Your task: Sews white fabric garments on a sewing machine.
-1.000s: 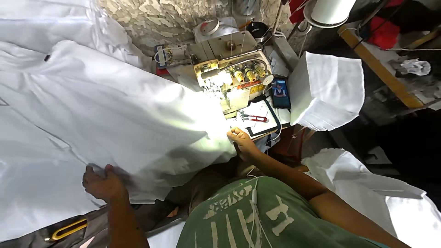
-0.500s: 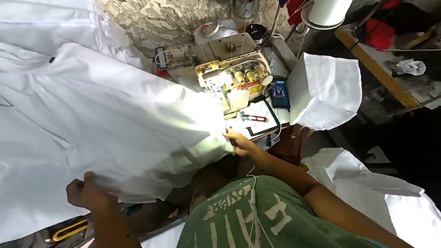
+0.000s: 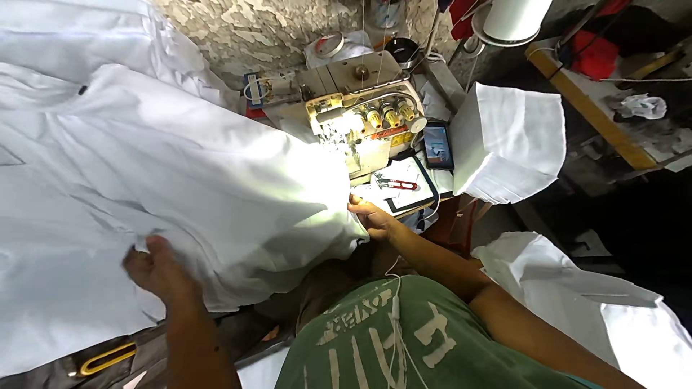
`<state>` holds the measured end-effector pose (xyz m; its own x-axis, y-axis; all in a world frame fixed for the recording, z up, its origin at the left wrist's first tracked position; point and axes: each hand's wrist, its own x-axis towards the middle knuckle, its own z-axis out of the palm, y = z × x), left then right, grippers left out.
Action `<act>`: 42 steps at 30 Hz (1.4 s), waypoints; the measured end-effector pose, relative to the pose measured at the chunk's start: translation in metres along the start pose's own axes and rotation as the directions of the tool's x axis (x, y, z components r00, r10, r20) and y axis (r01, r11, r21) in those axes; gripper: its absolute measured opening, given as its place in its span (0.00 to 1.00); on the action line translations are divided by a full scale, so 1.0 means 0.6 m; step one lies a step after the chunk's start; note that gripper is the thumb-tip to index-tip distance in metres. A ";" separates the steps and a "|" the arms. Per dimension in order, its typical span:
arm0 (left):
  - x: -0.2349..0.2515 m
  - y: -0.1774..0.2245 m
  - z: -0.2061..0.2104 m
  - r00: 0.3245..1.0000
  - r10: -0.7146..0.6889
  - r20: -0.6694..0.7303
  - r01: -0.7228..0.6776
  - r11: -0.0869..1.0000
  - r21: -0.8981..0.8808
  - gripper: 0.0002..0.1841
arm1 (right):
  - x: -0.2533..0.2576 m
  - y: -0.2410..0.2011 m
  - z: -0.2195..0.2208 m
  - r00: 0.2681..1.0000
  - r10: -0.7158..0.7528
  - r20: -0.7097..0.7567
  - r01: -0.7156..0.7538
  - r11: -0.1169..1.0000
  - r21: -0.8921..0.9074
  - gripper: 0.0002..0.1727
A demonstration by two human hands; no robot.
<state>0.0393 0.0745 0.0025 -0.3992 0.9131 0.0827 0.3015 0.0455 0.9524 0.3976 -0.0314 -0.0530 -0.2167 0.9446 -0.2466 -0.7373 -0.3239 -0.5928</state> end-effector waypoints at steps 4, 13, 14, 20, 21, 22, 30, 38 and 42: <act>0.022 -0.040 -0.010 0.980 -0.188 0.069 0.200 0.930 -0.308 0.24 | 0.000 -0.003 -0.008 0.998 0.054 -0.023 -0.056 0.995 -0.085 0.07; 0.091 -0.069 -0.115 0.891 0.068 0.449 0.221 0.799 -0.559 0.16 | -0.027 -0.012 -0.009 0.994 0.030 -0.106 -0.046 0.987 -0.152 0.05; 0.103 -0.077 -0.137 0.911 0.052 0.409 0.212 0.791 -0.574 0.16 | -0.031 -0.014 -0.006 0.992 0.017 -0.126 -0.038 0.986 -0.163 0.05; 0.155 -0.076 -0.287 0.998 -0.053 0.043 0.068 0.843 -0.533 0.18 | -0.065 -0.027 0.037 0.951 -0.120 -0.285 0.020 0.943 -0.331 0.05; 0.159 -0.070 -0.294 0.997 -0.078 0.022 0.079 0.862 -0.501 0.17 | -0.063 -0.019 0.037 0.939 -0.155 -0.306 0.031 0.927 -0.375 0.05; 0.175 -0.081 -0.307 0.997 -0.058 0.053 0.076 0.879 -0.471 0.16 | -0.058 -0.009 0.034 0.928 -0.190 -0.321 0.047 0.913 -0.406 0.06; 0.146 -0.039 -0.251 0.986 -0.165 0.029 0.168 0.965 -0.200 0.17 | -0.037 0.009 0.026 0.850 -0.428 -0.306 0.204 0.805 -0.557 0.05; 0.109 -0.020 -0.241 0.988 -0.154 -0.014 0.145 0.953 -0.267 0.20 | 0.044 -0.045 0.063 0.908 -0.305 -0.286 0.160 0.885 -0.437 0.08; 0.143 -0.048 -0.295 0.995 -0.075 0.068 0.092 0.945 -0.313 0.14 | 0.038 -0.057 0.073 0.794 -0.535 -0.288 0.281 0.744 -0.606 0.16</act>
<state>-0.1569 0.0800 0.0340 -0.3609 0.9326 -0.0087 -0.0233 0.0003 0.9997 0.3901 0.0035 -0.0046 0.4066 0.9082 -0.0998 -0.2214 -0.0081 -0.9751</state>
